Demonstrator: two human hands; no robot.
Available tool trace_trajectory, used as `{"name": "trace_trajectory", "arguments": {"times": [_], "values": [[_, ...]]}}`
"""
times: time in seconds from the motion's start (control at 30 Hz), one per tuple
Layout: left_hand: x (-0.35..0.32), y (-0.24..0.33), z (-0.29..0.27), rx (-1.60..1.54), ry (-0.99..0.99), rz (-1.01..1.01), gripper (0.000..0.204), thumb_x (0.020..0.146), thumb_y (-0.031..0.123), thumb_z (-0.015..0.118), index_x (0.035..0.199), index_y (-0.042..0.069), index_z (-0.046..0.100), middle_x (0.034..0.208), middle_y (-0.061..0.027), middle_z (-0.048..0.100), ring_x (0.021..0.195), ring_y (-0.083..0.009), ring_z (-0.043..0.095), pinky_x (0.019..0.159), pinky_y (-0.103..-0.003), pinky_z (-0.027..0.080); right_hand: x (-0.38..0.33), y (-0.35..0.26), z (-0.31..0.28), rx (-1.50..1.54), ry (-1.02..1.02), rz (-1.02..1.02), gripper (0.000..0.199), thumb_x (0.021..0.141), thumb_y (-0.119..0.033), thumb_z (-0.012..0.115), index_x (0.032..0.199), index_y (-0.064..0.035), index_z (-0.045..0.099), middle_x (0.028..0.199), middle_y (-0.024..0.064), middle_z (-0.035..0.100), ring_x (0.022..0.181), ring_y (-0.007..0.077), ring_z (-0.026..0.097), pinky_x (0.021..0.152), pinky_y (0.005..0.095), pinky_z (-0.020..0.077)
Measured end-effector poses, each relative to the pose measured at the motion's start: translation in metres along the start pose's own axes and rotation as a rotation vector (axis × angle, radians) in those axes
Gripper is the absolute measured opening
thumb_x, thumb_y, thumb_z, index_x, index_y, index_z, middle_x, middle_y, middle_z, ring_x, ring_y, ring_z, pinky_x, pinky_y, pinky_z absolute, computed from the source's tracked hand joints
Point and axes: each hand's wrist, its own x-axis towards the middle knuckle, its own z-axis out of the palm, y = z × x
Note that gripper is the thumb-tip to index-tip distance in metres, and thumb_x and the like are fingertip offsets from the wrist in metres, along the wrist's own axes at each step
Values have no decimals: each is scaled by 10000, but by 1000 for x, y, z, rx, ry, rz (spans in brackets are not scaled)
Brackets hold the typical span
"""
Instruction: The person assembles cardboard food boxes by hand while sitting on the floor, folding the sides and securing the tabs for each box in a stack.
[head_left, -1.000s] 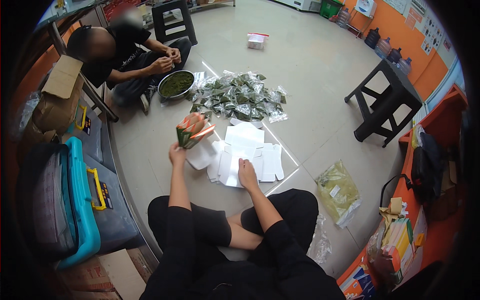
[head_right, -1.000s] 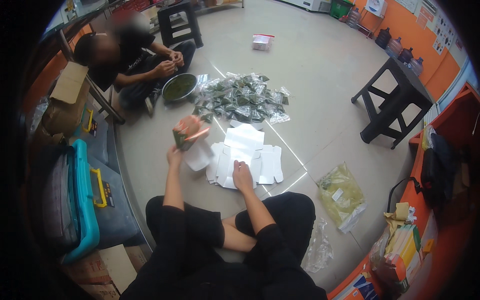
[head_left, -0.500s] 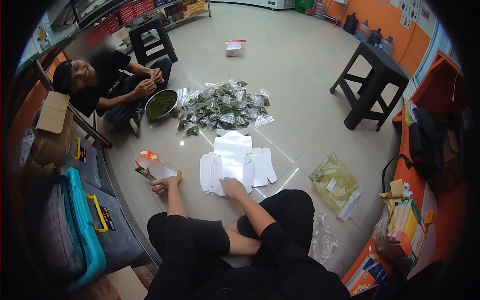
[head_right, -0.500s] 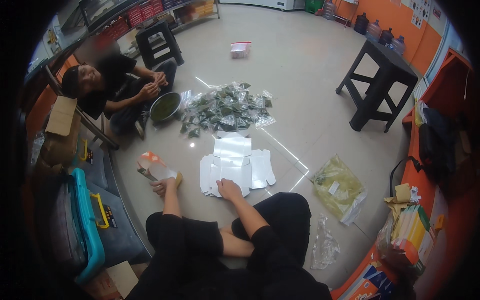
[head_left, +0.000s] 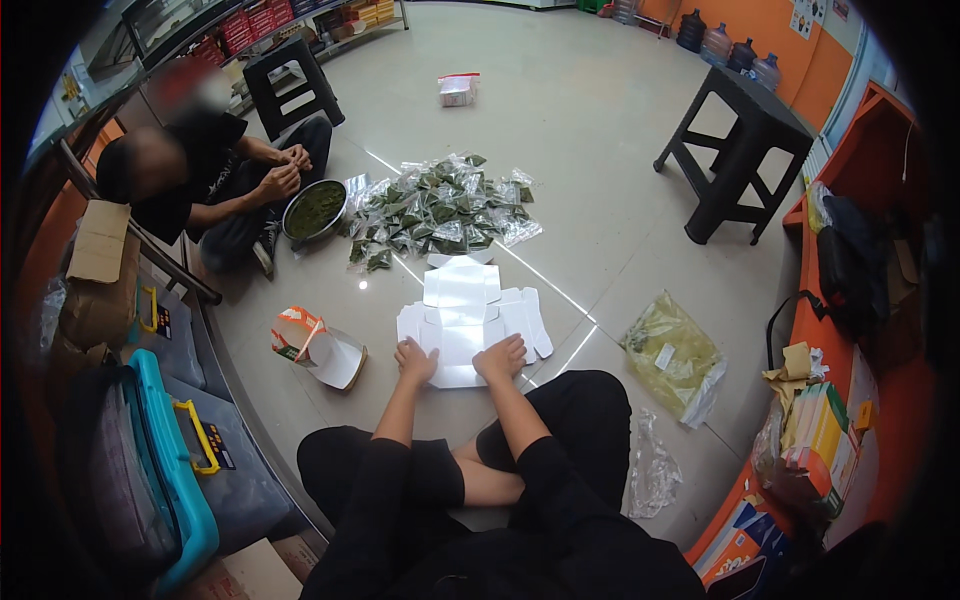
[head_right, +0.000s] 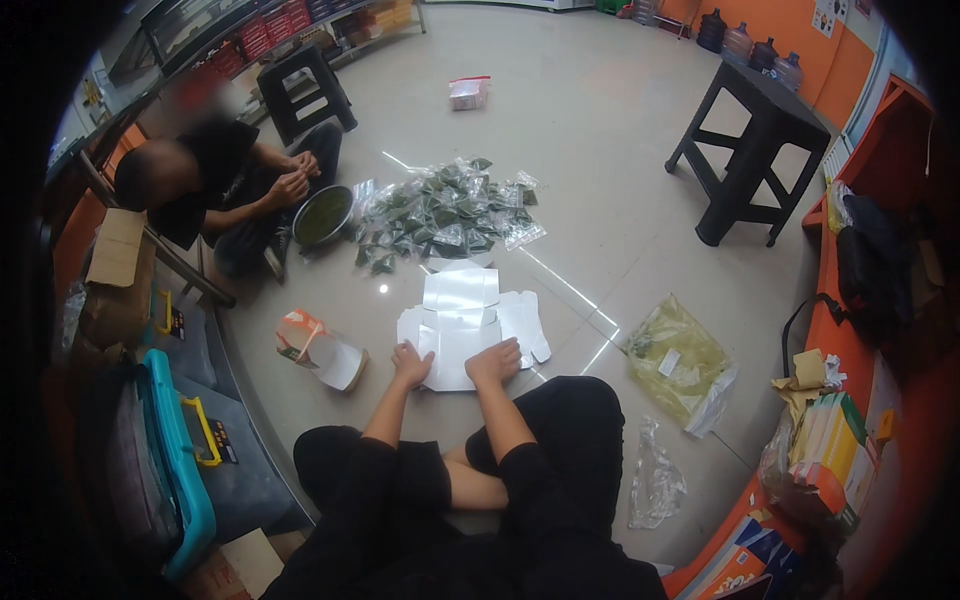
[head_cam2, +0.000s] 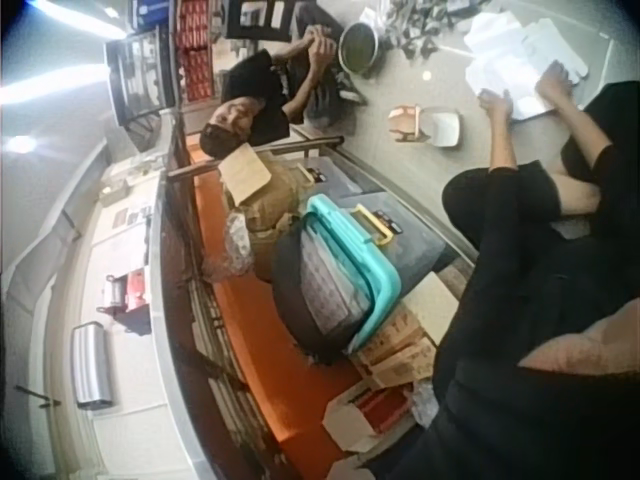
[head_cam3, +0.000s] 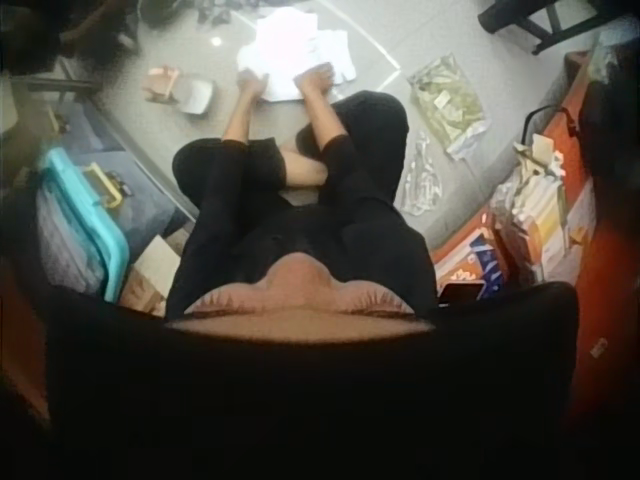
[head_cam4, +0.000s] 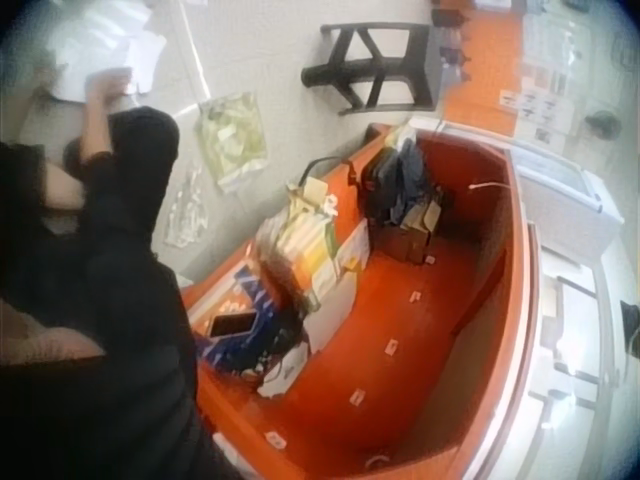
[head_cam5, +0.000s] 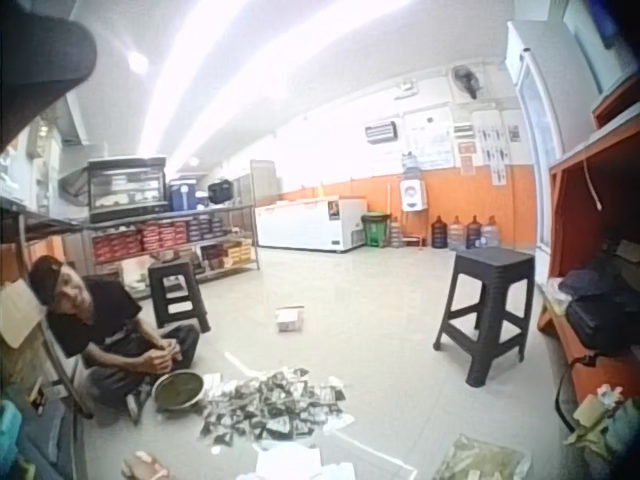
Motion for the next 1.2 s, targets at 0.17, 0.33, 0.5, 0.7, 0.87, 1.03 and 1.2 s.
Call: {"name": "trace_trajectory", "arguments": {"times": [0.17, 0.33, 0.5, 0.7, 0.87, 1.03, 1.2], "values": [[-8, 0, 12, 135, -105, 73, 1003, 773, 455, 629, 1426, -32, 44, 1476, -273, 20, 1339, -440, 136, 1092, -515, 162, -11, -8, 7, -128, -74, -95, 854, 715, -258, 635, 1338, 155, 221, 1409, 224, 237, 1258, 325, 297, 1016, 416, 288], [-43, 47, 14, 58, -96, 29, 1006, 760, 350, 649, 1412, -76, 13, 1478, -281, 31, 1363, -447, 69, 1107, -516, 64, -15, 2, 13, -191, 89, -244, 782, 716, -239, 646, 1295, 157, 301, 1349, 233, 340, 1238, 330, 330, 1015, 408, 289], [-59, 59, 3, -4, -12, 24, 1005, 744, 281, 658, 1415, -65, -5, 1469, -293, 74, 1366, -426, 105, 1111, -502, 68, -13, -3, 3, -140, -42, -441, 589, 710, -193, 658, 1166, 111, 444, 1222, 238, 474, 1188, 349, 417, 959, 395, 366], [-36, 34, 3, 13, 58, 28, 1040, 736, 294, 660, 1413, -54, -49, 1467, -297, 67, 1368, -424, 104, 1110, -502, 69, -18, -6, 0, 302, -142, -388, 322, 744, -110, 627, 982, 60, 492, 998, 278, 578, 948, 427, 572, 786, 460, 478], [-38, 63, -8, -5, 30, -98, 1113, 711, 380, 682, 1413, -43, -71, 1466, -309, -37, 1365, -442, 79, 1112, -493, 58, -2, -4, -11, 634, -77, -415, 350, 763, -103, 627, 1039, 62, 488, 959, 313, 591, 922, 452, 581, 810, 423, 481], [-28, 42, -103, -535, 435, 79, 954, 751, 366, 704, 1391, -49, 130, 1425, -280, 201, 1319, -374, 272, 1080, -432, 255, 19, -17, -58, 909, -220, -634, 397, 823, -139, 613, 1161, 36, 499, 977, 191, 637, 888, 288, 631, 782, 345, 488], [-61, 56, -178, -1228, -399, 212, 394, 886, 210, 577, 1186, -28, 485, 1060, -110, 615, 940, -186, 618, 863, -319, 491, 13, -22, -137, 938, -693, -604, 344, 899, -196, 551, 1161, 27, 539, 981, 90, 638, 916, 127, 590, 800, 277, 467]]}}
